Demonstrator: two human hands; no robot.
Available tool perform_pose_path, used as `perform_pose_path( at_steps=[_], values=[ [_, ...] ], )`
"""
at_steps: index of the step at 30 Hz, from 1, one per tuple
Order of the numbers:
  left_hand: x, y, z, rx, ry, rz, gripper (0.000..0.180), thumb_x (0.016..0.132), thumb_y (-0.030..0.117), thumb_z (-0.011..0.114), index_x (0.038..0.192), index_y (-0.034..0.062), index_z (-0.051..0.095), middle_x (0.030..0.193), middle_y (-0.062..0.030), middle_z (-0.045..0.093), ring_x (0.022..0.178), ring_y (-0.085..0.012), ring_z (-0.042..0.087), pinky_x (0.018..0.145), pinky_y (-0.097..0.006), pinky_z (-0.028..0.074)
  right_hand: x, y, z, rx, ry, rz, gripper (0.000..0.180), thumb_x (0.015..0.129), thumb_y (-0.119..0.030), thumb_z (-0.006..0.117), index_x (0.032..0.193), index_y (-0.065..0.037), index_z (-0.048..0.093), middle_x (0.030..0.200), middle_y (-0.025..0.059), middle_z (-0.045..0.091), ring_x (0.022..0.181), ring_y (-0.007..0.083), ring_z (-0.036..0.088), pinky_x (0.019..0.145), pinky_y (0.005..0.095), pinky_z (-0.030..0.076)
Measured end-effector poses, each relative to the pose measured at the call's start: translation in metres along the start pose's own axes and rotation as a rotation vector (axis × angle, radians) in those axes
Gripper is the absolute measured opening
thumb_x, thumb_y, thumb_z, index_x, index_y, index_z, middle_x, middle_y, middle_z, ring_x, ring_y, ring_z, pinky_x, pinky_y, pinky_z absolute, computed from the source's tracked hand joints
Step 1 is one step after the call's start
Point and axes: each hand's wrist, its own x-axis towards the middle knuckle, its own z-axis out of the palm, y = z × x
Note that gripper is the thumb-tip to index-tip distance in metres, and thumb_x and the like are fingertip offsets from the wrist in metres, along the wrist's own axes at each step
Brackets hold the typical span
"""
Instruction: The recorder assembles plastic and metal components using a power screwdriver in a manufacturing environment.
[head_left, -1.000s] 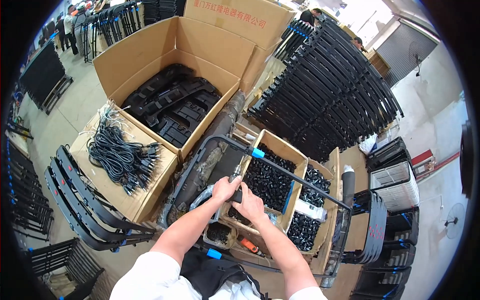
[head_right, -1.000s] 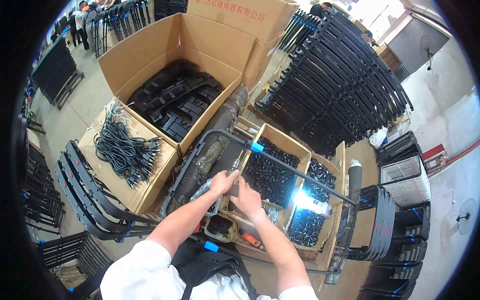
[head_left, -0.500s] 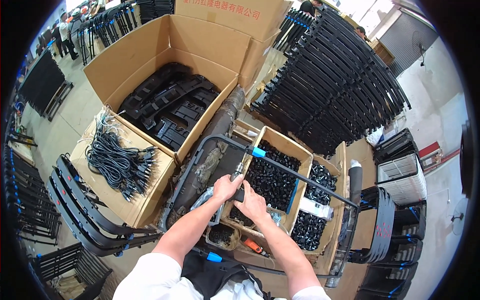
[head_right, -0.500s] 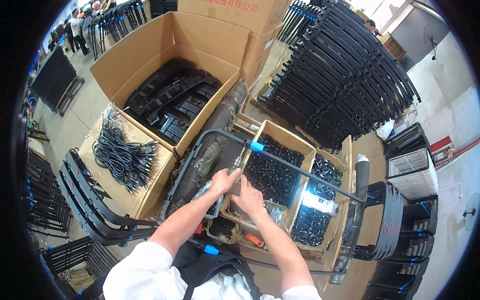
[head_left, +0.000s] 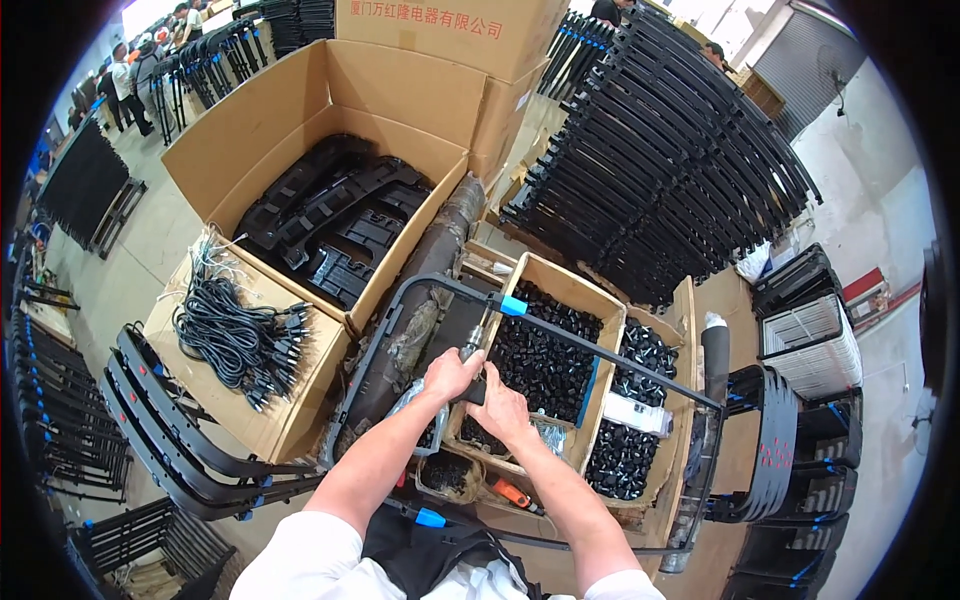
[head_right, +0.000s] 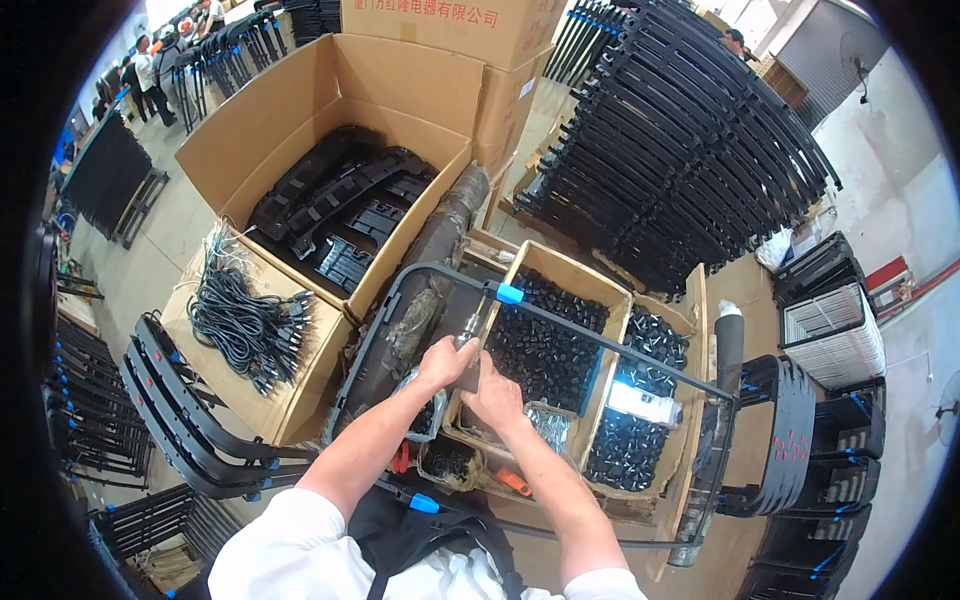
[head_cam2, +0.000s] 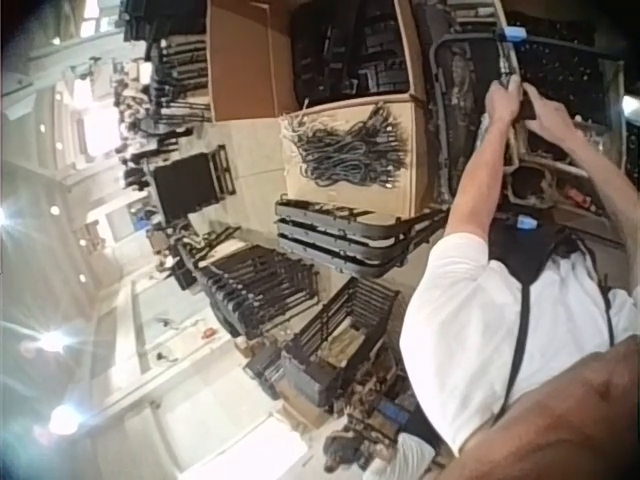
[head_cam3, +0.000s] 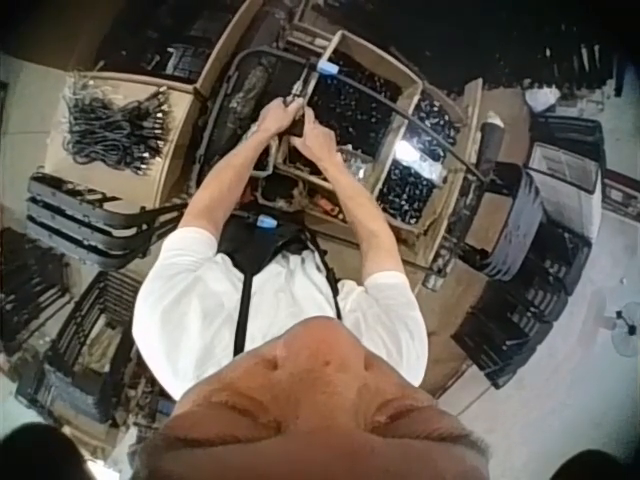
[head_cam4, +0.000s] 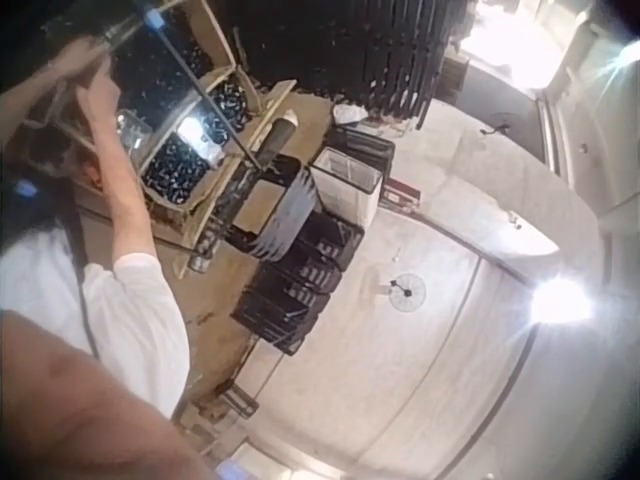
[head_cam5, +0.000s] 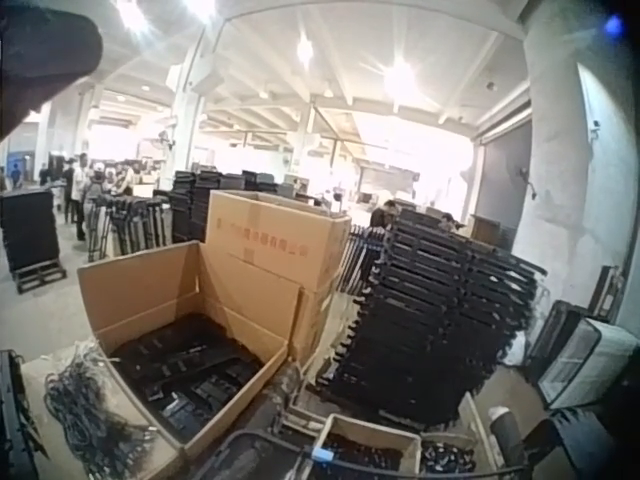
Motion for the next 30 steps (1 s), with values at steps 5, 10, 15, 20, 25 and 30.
perform_pose_path(
  at_steps=[5, 10, 15, 20, 25, 30],
  values=[
    [-0.002, 0.001, -0.001, 0.035, -0.021, -0.01, 0.083, 0.093, 0.067, 0.06, 0.127, -0.0089, 0.066, 0.122, -0.0347, 0.069, 0.119, -0.0458, 0.067, 0.104, -0.048, 0.052, -0.001, 0.0, 0.005, 0.025, 0.027, 0.003, 0.098, 0.08, -0.041, 0.083, 0.155, -0.003, 0.032, 0.116, 0.0286, 0.073, 0.103, 0.0426, 0.074, 0.088, 0.0497, 0.06],
    [0.001, -0.003, 0.003, -0.001, -0.003, 0.01, 0.082, 0.094, 0.066, 0.059, 0.127, -0.009, 0.066, 0.121, -0.0342, 0.07, 0.119, -0.0457, 0.067, 0.104, -0.048, 0.052, 0.003, 0.0, 0.0, 0.016, -0.004, 0.023, 0.099, 0.08, -0.041, 0.084, 0.156, -0.006, 0.03, 0.116, 0.0275, 0.073, 0.103, 0.043, 0.073, 0.088, 0.0499, 0.059],
    [0.006, 0.007, -0.002, 0.038, -0.028, 0.004, 0.079, 0.095, 0.065, 0.059, 0.127, -0.0078, 0.066, 0.121, -0.0329, 0.07, 0.12, -0.0455, 0.067, 0.103, -0.049, 0.052, 0.008, 0.003, -0.005, 0.039, -0.025, 0.03, 0.1, 0.081, -0.041, 0.084, 0.157, -0.006, 0.028, 0.117, 0.0273, 0.073, 0.105, 0.0427, 0.073, 0.091, 0.0498, 0.058],
    [0.007, 0.015, -0.001, 0.076, -0.011, -0.02, 0.077, 0.096, 0.064, 0.058, 0.127, -0.0054, 0.064, 0.124, -0.0324, 0.07, 0.12, -0.0467, 0.066, 0.103, -0.051, 0.052, 0.015, 0.013, -0.001, 0.035, -0.029, -0.001, 0.109, 0.082, -0.043, 0.084, 0.162, -0.005, 0.02, 0.123, 0.0286, 0.07, 0.11, 0.0425, 0.072, 0.093, 0.0489, 0.058],
    [0.008, 0.02, -0.002, 0.094, -0.047, -0.042, 0.076, 0.096, 0.064, 0.057, 0.128, -0.0047, 0.063, 0.125, -0.0326, 0.069, 0.121, -0.0463, 0.066, 0.103, -0.052, 0.051, 0.019, 0.013, -0.006, 0.029, -0.076, 0.023, 0.115, 0.082, -0.046, 0.084, 0.164, -0.003, 0.015, 0.126, 0.0292, 0.069, 0.111, 0.043, 0.071, 0.095, 0.048, 0.058],
    [0.009, 0.024, -0.003, 0.125, -0.039, -0.05, 0.075, 0.097, 0.064, 0.057, 0.126, -0.0051, 0.063, 0.124, -0.0322, 0.069, 0.12, -0.0462, 0.066, 0.102, -0.053, 0.052, 0.02, 0.008, -0.013, 0.031, -0.133, 0.042, 0.115, 0.084, -0.047, 0.079, 0.166, -0.006, 0.009, 0.134, 0.0288, 0.066, 0.116, 0.0454, 0.069, 0.098, 0.0491, 0.056]
  ],
)
